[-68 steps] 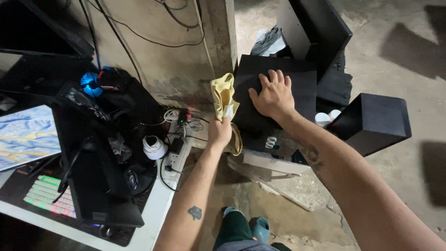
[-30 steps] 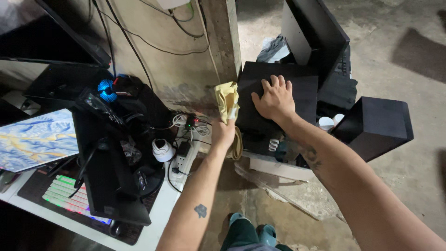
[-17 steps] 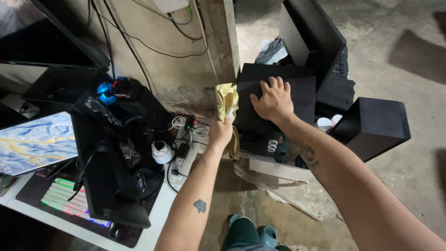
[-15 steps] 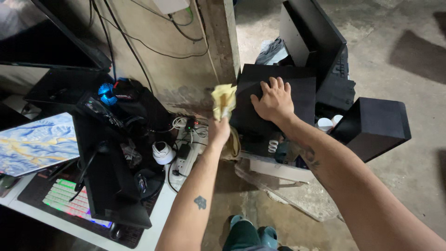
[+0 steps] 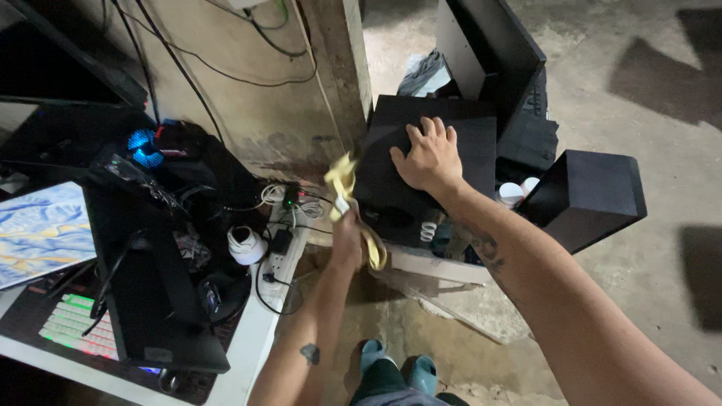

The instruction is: The person wipes a subwoofer, a speaker, and a computer monitor with a cloth, then picks up and wipes a keyboard.

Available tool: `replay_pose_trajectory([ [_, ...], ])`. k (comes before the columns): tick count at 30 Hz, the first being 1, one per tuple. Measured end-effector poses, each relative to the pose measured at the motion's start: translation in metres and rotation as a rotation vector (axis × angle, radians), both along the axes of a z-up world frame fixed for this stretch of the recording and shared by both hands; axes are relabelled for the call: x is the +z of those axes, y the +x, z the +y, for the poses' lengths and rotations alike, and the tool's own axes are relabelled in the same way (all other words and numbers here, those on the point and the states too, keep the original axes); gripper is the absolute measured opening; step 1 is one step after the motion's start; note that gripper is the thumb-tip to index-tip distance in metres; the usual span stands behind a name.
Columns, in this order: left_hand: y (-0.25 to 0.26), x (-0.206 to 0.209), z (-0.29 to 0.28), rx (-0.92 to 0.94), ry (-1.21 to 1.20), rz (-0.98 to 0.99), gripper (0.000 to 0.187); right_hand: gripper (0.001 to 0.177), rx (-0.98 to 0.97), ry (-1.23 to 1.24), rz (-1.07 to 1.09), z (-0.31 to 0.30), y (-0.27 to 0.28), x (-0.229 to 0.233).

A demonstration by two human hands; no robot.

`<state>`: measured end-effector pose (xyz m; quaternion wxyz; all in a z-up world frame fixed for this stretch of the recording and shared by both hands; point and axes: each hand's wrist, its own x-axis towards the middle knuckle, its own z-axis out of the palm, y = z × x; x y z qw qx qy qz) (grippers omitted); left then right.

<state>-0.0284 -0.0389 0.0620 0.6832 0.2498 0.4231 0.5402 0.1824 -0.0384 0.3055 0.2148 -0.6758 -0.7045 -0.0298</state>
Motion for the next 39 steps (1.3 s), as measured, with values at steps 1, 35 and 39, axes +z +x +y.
replay_pose_trajectory([
  [1,0.002,0.011,0.008,0.013,0.043,-0.12,0.027,0.068,-0.001,0.003,0.005,-0.002,0.0,0.001],
  [35,0.013,0.056,0.077,-0.265,0.124,-0.526,0.033,0.067,-0.006,-0.04,-0.05,-0.007,-0.005,0.014],
  [39,0.002,0.034,0.091,-0.212,0.275,-0.558,0.028,0.068,-0.017,-0.084,-0.052,-0.004,-0.003,0.014],
])
